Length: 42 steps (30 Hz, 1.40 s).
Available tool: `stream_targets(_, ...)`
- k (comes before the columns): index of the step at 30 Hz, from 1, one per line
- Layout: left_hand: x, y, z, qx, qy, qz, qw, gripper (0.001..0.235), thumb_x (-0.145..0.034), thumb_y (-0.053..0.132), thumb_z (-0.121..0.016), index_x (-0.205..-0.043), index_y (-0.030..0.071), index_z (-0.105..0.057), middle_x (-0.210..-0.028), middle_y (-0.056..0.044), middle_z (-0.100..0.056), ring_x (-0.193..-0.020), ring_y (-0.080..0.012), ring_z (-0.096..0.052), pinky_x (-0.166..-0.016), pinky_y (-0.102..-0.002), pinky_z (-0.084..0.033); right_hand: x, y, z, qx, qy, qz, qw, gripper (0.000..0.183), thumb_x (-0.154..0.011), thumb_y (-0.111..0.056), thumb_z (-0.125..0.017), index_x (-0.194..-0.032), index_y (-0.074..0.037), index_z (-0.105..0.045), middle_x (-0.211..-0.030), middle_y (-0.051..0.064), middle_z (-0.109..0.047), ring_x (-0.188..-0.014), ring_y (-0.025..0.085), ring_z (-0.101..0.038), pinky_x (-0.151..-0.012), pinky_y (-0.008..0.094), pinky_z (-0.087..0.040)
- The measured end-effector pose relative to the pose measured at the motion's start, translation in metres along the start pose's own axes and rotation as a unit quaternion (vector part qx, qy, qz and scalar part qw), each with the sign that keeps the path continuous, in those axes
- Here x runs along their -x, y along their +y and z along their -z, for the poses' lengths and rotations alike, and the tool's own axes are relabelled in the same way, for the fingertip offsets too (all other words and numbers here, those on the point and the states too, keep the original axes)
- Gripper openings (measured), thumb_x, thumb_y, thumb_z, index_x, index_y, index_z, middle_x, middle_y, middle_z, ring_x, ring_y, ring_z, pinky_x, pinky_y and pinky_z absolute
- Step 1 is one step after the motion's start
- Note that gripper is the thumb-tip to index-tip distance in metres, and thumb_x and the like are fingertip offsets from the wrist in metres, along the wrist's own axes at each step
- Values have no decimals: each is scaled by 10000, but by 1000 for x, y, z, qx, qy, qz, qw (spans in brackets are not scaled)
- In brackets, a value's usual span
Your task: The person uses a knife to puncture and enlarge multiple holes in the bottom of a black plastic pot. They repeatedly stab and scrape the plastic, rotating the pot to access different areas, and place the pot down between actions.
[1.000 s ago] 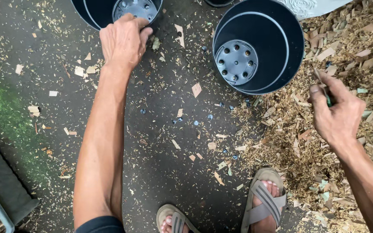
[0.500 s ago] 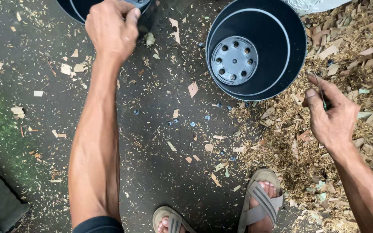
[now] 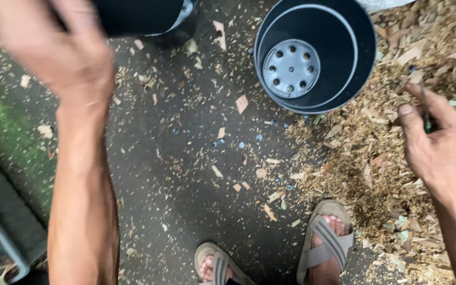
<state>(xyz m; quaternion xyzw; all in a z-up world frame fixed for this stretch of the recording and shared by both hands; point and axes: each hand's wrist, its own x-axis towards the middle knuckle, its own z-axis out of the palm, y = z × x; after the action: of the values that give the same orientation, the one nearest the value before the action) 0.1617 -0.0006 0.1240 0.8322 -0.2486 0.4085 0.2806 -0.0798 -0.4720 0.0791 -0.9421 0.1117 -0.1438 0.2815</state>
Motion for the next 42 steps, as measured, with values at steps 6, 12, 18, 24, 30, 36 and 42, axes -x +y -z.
stream_targets(6, 34, 36, 107, 559, 20, 376, 739, 550, -1115, 396, -537, -1464, -26, -491, -1486, -176, -585, -1432, -318, -602, -1224, -478, -451, 20, -55, 16, -86, -48, -19, 995, 322, -1108, -28, -663, -1427, 7, -636, -856, 78, -614, -660, 85, -515, -585, 203, -412)
stream_targets(12, 142, 73, 111, 587, -123, 633, 490, 616, -923, 315, -726, -1367, -70, -542, -1277, -205, -675, -1122, -310, -698, -1011, -476, -576, 37, -106, 23, -78, -141, 112, 981, 429, -1014, -21, -554, -1440, 16, -522, -880, 100, -659, -609, 100, -560, -540, 237, -463)
stream_targets(18, 192, 43, 95, 557, -268, 628, 473, 598, -916, 276, -756, -1396, -20, -559, -1208, -146, -684, -996, -208, -695, -894, -389, -592, 53, -134, -4, 63, -266, 226, 935, 328, -978, -54, -557, -1302, -85, -598, -779, 75, -688, -445, 130, -557, -301, 252, -421)
stream_targets(24, 197, 16, 81, 470, -290, 630, 547, 462, -929, 269, -706, -1277, -21, -617, -1046, -88, -730, -864, -145, -729, -790, -326, -636, 68, -150, -24, 224, -276, 451, 819, 576, -808, -14, -624, -1363, -157, -569, -873, 80, -654, -606, 177, -621, -287, 238, -442)
stream_targets(30, 197, 22, 67, 415, -258, 611, 623, 378, -962, 313, -714, -1118, -31, -696, -887, -55, -734, -704, -93, -679, -628, -271, -592, 69, -148, -36, 297, -286, 538, 735, 475, -872, -84, -613, -1344, -82, -554, -879, 64, -642, -619, 140, -613, -395, 249, -502)
stream_targets(36, 190, 30, 64, 396, -253, 609, 639, 382, -931, 323, -743, -1091, -24, -726, -877, -62, -740, -691, -96, -681, -612, -268, -590, 68, -142, -53, 322, -181, 675, 639, 415, -945, -158, -563, -1308, 42, -593, -994, 169, -699, -632, 149, -630, -445, 233, -503)
stream_targets(42, 184, 44, 50, 400, -221, 584, 671, 396, -879, 290, -803, -1071, -51, -738, -902, -92, -762, -724, -123, -711, -648, -281, -614, 71, -164, -69, 369, -259, 621, 641, 308, -940, -67, -573, -1230, 30, -615, -878, 135, -677, -525, 79, -580, -297, 175, -398)
